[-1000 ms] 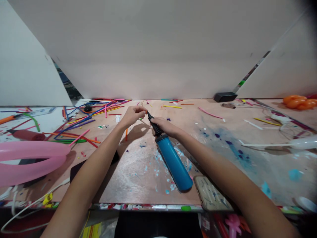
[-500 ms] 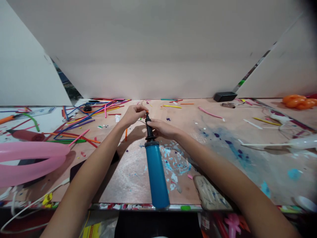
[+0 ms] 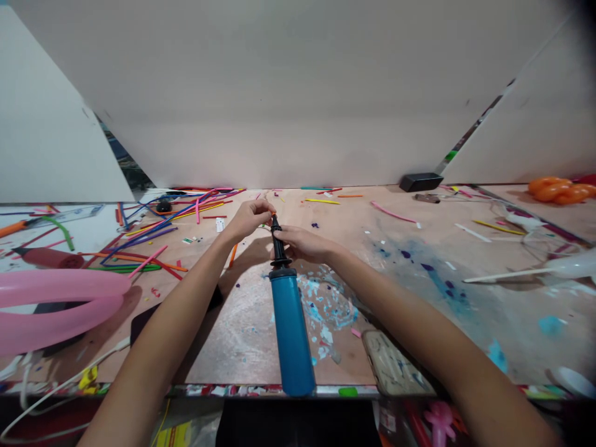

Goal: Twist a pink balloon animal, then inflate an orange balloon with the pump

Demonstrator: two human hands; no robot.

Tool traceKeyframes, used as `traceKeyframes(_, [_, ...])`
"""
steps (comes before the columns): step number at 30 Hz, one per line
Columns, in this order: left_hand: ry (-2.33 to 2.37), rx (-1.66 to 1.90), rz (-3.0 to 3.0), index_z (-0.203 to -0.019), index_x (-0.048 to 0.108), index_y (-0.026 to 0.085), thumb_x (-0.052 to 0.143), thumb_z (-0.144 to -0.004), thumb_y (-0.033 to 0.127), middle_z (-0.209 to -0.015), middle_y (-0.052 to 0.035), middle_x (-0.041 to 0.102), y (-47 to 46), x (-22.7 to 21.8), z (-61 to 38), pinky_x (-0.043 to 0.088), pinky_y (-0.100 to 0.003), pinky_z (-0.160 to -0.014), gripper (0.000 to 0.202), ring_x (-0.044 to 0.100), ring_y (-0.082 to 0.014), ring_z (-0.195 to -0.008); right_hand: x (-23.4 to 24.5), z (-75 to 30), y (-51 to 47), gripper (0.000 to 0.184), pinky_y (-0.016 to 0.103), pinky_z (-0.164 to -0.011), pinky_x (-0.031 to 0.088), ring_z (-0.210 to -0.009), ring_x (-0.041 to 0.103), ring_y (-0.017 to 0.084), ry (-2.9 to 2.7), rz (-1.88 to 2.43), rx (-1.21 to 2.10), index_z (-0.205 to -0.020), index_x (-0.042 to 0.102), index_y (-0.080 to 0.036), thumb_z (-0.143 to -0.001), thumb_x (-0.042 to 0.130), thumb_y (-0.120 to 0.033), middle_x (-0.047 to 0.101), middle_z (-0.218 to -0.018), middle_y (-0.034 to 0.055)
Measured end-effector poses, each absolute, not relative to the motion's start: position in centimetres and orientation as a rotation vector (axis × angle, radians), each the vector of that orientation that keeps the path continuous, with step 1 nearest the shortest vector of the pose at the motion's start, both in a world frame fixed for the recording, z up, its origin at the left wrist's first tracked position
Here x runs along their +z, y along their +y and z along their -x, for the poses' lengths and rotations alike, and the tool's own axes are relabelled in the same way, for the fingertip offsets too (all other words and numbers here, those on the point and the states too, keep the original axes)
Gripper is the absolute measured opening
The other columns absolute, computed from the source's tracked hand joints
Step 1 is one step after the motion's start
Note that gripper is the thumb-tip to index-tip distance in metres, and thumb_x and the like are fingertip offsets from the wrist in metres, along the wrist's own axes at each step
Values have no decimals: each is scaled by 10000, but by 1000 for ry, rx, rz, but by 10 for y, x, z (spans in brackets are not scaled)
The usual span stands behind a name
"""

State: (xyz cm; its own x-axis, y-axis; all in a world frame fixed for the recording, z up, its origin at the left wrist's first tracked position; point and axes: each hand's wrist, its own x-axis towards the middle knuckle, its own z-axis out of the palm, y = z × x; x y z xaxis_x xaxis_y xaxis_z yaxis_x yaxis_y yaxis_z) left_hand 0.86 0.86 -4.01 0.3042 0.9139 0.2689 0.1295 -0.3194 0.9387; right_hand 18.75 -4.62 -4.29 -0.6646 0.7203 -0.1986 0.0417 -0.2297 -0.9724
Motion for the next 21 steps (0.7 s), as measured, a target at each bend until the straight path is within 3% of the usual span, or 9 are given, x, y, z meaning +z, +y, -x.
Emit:
traceKeyframes(4, [865,1065,-1638,-781,681,138,671,-656,172,-735,-7,651,8,-41,-6,500,-241,-666,129,603,-104,-670,-41,-188,-47,157,219,-500,471,-592,603,128,-1537,850,1993,-963,456,-198,-927,514,-339,629,-770,22])
traceKeyframes(8, [757,1006,-1469,-763,697,144,748,-629,202,-723,-9,657,5,-38,-3,500,-248,-670,155,602,-103,-662,-37,-193,-47,300,231,-522,515,-641,613,129,-1559,805,2058,-1005,482,-206,-842,655,-390,629,-829,15])
traceKeyframes(12, [687,966,-1330,-782,725,154,839,-572,239,-753,-33,693,1,-32,-3,514,-280,-718,253,637,-127,-698,-30,-201,-45,394,248,-546,545,-643,622,123,-1707,801,2004,-1072,518,-204,-822,676,-464,634,-841,10])
traceKeyframes(21, [616,1010,-1365,-772,707,144,869,-592,305,-705,0,646,-11,-18,-21,462,-231,-635,291,586,-89,-636,-10,-212,-42,365,232,-509,438,-567,560,113,-1920,977,913,-739,586,-162,-826,641,-512,586,-658,16])
